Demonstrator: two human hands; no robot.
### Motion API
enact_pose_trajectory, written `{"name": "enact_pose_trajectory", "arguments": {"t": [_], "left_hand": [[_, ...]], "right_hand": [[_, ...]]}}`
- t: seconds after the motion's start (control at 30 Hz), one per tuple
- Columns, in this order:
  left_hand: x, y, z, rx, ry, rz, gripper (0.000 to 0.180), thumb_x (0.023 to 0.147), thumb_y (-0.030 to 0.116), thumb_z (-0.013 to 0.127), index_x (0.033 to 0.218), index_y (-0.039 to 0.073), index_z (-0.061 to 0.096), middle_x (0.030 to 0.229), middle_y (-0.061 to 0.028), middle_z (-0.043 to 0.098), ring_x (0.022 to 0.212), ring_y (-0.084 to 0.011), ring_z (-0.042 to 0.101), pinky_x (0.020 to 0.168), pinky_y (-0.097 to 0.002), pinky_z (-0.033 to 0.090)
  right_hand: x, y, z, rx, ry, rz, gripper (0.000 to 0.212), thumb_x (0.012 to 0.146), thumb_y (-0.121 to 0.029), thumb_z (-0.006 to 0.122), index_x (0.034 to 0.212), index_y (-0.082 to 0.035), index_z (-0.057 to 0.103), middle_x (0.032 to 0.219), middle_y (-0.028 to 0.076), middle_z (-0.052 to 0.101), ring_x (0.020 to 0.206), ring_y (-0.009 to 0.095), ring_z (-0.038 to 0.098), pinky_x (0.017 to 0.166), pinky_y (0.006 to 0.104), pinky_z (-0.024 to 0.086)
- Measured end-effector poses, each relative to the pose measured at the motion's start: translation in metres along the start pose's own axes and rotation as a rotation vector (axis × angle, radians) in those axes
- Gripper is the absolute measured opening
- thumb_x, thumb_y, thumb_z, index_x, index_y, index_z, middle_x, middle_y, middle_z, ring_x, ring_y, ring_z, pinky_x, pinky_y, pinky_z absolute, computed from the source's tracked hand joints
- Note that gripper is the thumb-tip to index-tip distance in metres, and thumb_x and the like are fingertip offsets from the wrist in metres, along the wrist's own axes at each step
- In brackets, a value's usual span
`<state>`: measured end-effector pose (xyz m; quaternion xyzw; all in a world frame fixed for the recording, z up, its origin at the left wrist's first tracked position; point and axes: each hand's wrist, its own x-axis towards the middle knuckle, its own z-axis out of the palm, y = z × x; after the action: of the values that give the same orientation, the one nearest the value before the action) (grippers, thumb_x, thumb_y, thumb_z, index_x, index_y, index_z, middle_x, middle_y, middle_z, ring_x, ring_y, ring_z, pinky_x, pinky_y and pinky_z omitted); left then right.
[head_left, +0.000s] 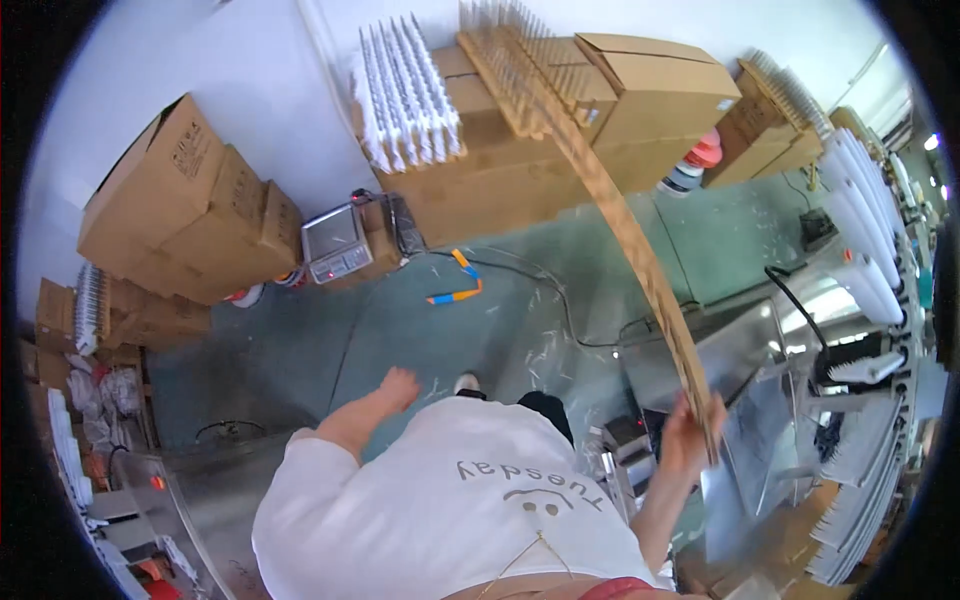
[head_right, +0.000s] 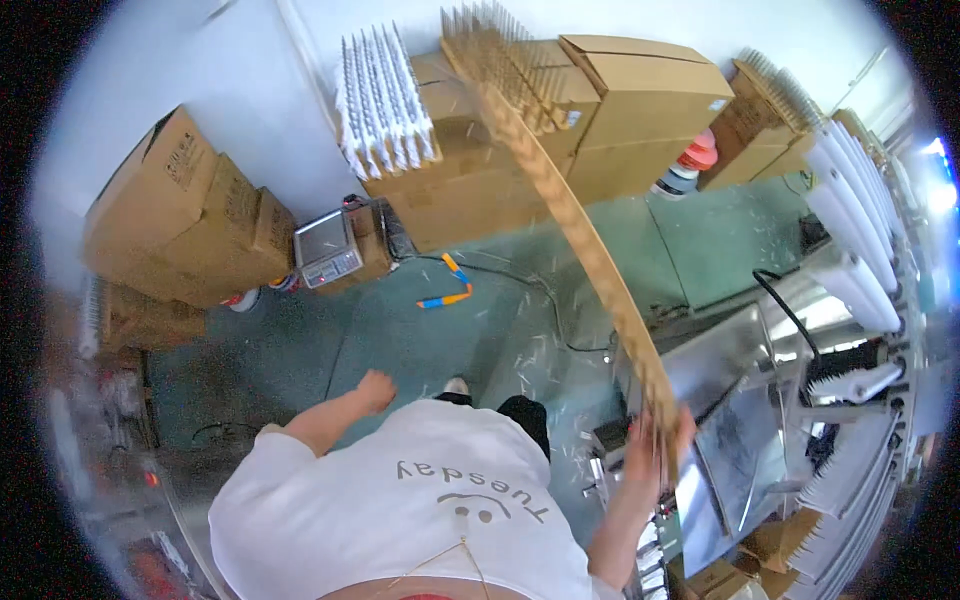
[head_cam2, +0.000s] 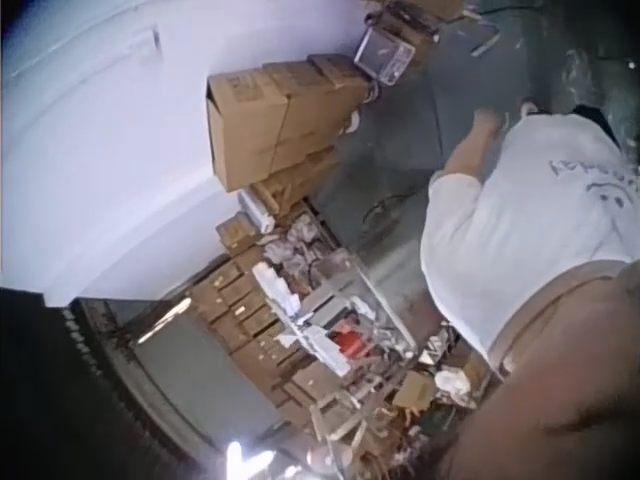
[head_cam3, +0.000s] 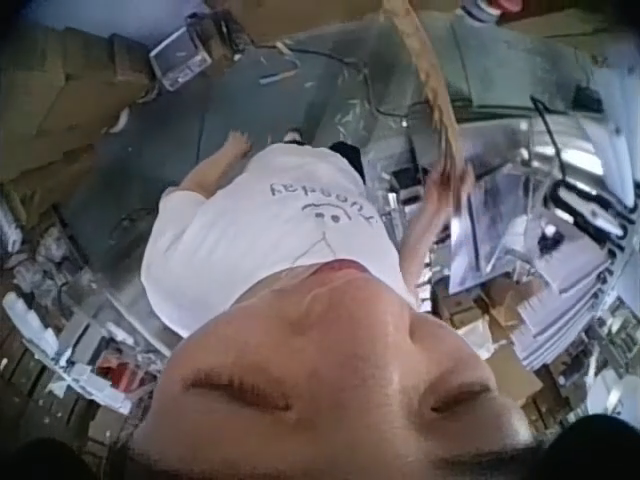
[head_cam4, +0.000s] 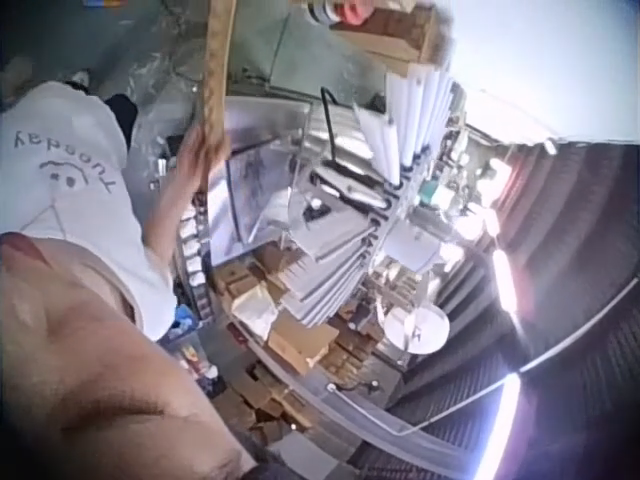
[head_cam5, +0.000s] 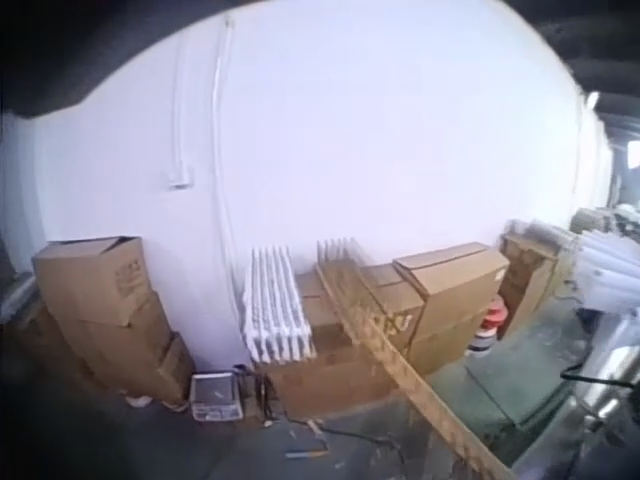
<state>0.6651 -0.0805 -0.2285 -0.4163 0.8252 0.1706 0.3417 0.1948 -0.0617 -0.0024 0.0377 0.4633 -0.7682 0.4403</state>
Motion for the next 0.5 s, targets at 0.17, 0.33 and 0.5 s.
{"name": "enact_pose_trajectory", "arguments": {"t": [0.17,0.33,0.5], "left_hand": [[-0.041,-0.054,0.190,-1.189,0.210,-0.905,0.026,0.077,0.022,0.058,0.092,0.002,0.068,0.093,-0.0166,0.066,0.086,-0.0310,0.064,0.070,-0.0406,0.051],[-0.081,-0.061,0.136,-0.679,-0.223,-0.207,0.023,0.077,0.027,0.060,0.085,0.005,0.063,0.091,-0.0140,0.067,0.087,-0.0292,0.065,0.071,-0.0391,0.051],[-0.020,-0.063,0.151,-1.011,0.030,-0.859,0.025,0.074,0.035,0.063,0.086,0.013,0.064,0.093,-0.0109,0.067,0.092,-0.0250,0.064,0.077,-0.0384,0.050]], "right_hand": [[0.063,0.145,0.145,0.337,-0.395,0.455,0.025,0.089,-0.013,0.055,0.105,0.006,0.055,0.109,0.018,0.060,0.094,0.029,0.061,0.088,0.0397,0.053],[0.121,0.268,0.239,0.361,-0.298,0.548,0.026,0.091,-0.016,0.052,0.106,0.006,0.054,0.104,0.019,0.060,0.095,0.030,0.061,0.085,0.0385,0.055],[0.182,0.367,0.314,0.373,-0.240,0.658,0.032,0.095,-0.024,0.048,0.108,0.004,0.054,0.106,0.019,0.059,0.097,0.031,0.060,0.079,0.0355,0.058]]}}
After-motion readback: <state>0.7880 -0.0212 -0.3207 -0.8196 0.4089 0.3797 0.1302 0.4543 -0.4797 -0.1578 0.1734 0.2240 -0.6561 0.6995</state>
